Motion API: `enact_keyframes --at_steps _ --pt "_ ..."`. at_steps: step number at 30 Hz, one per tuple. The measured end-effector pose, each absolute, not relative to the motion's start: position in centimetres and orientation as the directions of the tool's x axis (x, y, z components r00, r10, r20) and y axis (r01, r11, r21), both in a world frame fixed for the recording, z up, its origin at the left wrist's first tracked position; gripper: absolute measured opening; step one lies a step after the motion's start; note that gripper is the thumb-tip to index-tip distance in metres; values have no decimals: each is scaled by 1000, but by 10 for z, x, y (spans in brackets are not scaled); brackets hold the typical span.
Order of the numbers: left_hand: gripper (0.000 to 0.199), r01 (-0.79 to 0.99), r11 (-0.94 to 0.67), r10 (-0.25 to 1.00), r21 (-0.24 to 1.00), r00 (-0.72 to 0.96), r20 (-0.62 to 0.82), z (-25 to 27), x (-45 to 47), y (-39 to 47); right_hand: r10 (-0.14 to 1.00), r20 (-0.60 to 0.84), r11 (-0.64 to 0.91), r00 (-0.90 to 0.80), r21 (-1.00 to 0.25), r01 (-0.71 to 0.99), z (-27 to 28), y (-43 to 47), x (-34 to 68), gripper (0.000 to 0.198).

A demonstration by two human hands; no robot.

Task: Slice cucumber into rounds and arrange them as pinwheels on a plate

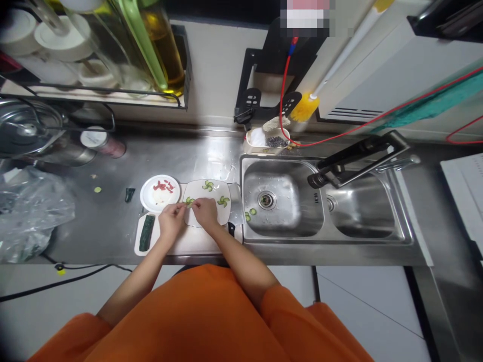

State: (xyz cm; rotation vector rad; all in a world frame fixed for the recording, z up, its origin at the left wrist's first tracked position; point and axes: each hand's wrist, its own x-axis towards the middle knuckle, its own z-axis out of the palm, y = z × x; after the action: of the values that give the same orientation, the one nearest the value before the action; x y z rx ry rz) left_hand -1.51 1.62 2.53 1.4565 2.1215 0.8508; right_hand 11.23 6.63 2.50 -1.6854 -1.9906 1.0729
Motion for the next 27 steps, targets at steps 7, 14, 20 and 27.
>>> enact_keyframes --at_steps 7,14,20,27 --pt "20 663 322 926 676 -370 -79 25 -13 24 932 -253 18 -259 -683 731 28 72 107 16" --pt "26 487 467 853 738 -468 -231 32 -11 26 946 -176 102 -272 -634 766 34 64 106 14" --pt "27 397 529 818 750 -475 -326 38 -12 28 929 -190 157 -319 -576 802 38 62 104 17" --pt "27 387 519 829 762 -445 -339 37 -12 27 928 -188 174 -320 -542 822 36 63 105 18"
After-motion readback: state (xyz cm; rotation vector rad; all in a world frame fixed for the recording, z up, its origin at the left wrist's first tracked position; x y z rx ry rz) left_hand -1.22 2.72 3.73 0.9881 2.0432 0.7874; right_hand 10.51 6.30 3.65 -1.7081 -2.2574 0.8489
